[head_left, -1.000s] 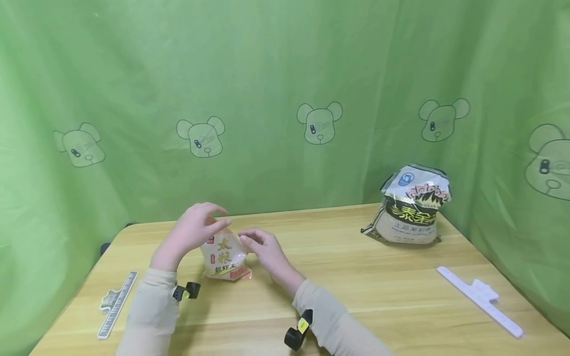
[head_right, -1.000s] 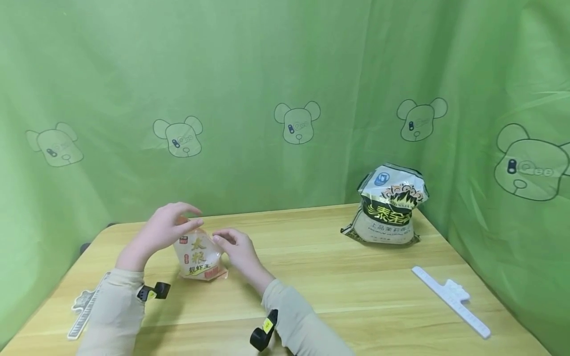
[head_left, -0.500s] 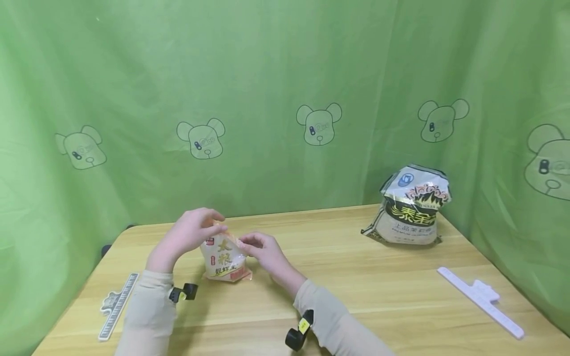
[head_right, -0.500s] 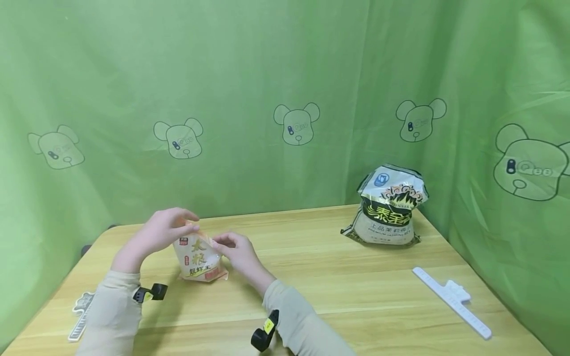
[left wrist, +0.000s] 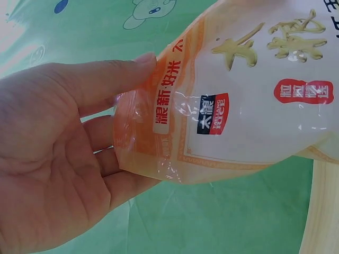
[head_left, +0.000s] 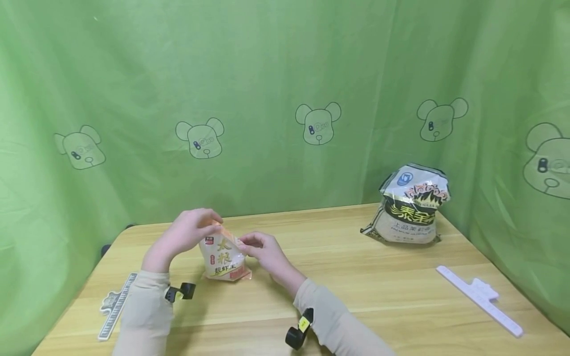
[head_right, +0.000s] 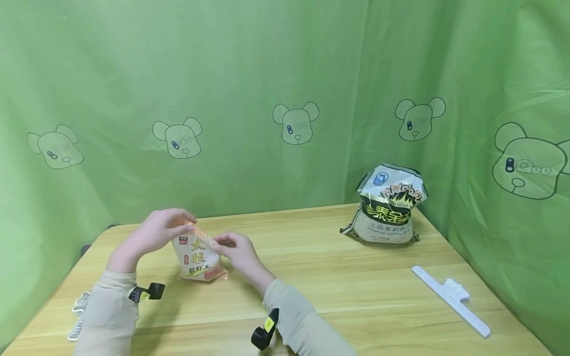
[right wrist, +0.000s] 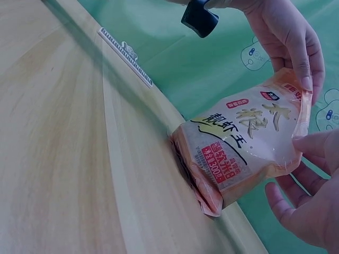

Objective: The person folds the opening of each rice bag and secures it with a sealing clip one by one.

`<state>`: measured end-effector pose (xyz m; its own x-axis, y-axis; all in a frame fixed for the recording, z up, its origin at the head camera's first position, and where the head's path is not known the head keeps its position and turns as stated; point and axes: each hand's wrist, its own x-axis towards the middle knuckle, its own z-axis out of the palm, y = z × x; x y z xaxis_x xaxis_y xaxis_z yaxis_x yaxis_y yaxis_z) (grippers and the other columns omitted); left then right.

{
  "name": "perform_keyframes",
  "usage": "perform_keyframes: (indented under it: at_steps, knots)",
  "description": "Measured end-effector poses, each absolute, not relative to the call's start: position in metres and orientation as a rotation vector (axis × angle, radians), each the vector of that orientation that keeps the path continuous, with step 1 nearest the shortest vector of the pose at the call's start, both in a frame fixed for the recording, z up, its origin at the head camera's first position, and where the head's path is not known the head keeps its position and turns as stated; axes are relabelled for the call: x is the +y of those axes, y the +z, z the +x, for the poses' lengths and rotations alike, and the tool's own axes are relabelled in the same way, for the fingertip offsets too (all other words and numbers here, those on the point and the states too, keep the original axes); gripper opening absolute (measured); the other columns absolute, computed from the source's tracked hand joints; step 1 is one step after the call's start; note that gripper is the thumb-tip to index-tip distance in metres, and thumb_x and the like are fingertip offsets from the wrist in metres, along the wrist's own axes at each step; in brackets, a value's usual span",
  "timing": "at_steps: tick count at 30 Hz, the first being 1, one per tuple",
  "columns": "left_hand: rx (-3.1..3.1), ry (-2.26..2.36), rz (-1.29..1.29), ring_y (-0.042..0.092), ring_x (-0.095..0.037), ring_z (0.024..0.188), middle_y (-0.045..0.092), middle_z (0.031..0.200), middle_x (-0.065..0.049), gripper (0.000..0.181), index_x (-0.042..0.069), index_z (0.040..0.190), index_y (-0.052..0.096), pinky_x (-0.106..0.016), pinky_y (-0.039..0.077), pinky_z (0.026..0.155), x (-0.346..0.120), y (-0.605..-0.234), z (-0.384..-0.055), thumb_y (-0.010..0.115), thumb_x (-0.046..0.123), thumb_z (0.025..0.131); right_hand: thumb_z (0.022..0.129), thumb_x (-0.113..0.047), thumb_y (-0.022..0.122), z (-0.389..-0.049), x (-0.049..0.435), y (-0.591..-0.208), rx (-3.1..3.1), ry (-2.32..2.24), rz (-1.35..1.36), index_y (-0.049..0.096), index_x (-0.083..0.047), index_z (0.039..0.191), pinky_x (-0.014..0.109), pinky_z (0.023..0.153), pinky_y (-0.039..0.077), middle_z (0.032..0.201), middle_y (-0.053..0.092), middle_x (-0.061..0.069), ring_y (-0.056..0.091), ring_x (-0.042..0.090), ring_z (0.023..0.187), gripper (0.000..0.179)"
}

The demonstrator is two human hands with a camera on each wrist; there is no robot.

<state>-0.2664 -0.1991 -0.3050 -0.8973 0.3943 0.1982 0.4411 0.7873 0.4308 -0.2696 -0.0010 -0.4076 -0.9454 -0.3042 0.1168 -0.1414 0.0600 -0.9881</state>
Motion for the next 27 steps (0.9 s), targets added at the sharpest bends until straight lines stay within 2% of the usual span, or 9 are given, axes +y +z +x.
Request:
perform_keyframes:
  at_steps: [10, 17, 22, 27]
  knots:
    - [-2.831, -0.72, -0.744, 0.06, -0.023, 0.097, 0.066, 0.103, -0.005, 0.019, 0.012, 0.103, 0.063, -0.041, 0.05, 0.084, -0.204, -0.306, -0.267, 0.058, 0.017, 0.085, 0.079, -0.022, 0.065, -0.269, -0.001, -0.407, 2.221, -2.031, -0.447, 0.061, -0.011, 0.104, 0.032, 0.085, 0.05, 0.104, 0.064, 0.004, 0.059, 0.014, 0.094, 0.027]
    - [-2.809, -0.757, -0.798, 0.062, -0.022, 0.094, 0.067, 0.101, -0.005, 0.017, 0.012, 0.101, 0.064, -0.039, 0.051, 0.083, -0.209, -0.306, -0.265, 0.058, 0.014, 0.085, 0.077, -0.022, 0.067, -0.269, -0.003, -0.41, 2.286, -1.996, -0.449, 0.062, -0.013, 0.101, 0.031, 0.087, 0.048, 0.101, 0.065, 0.003, 0.058, 0.015, 0.094, 0.026]
    - [-2.845, -0.833, -0.817, 0.062, -0.019, 0.092, 0.067, 0.1, -0.004, 0.017, 0.013, 0.101, 0.063, -0.035, 0.053, 0.08, -0.211, -0.304, -0.264, 0.059, 0.013, 0.085, 0.078, -0.025, 0.066, -0.266, -0.006, -0.407, 2.371, -1.948, -0.476, 0.063, -0.016, 0.1, 0.034, 0.09, 0.046, 0.1, 0.065, -0.001, 0.058, 0.013, 0.095, 0.024]
    - [-2.911, -0.944, -0.818, 0.063, -0.015, 0.088, 0.067, 0.095, -0.001, 0.012, 0.017, 0.095, 0.062, -0.03, 0.053, 0.076, -0.213, -0.299, -0.261, 0.061, 0.017, 0.083, 0.08, -0.026, 0.065, -0.26, -0.009, -0.4, 2.423, -1.933, -0.547, 0.063, -0.017, 0.099, 0.028, 0.086, 0.049, 0.1, 0.065, -0.001, 0.059, 0.013, 0.095, 0.021]
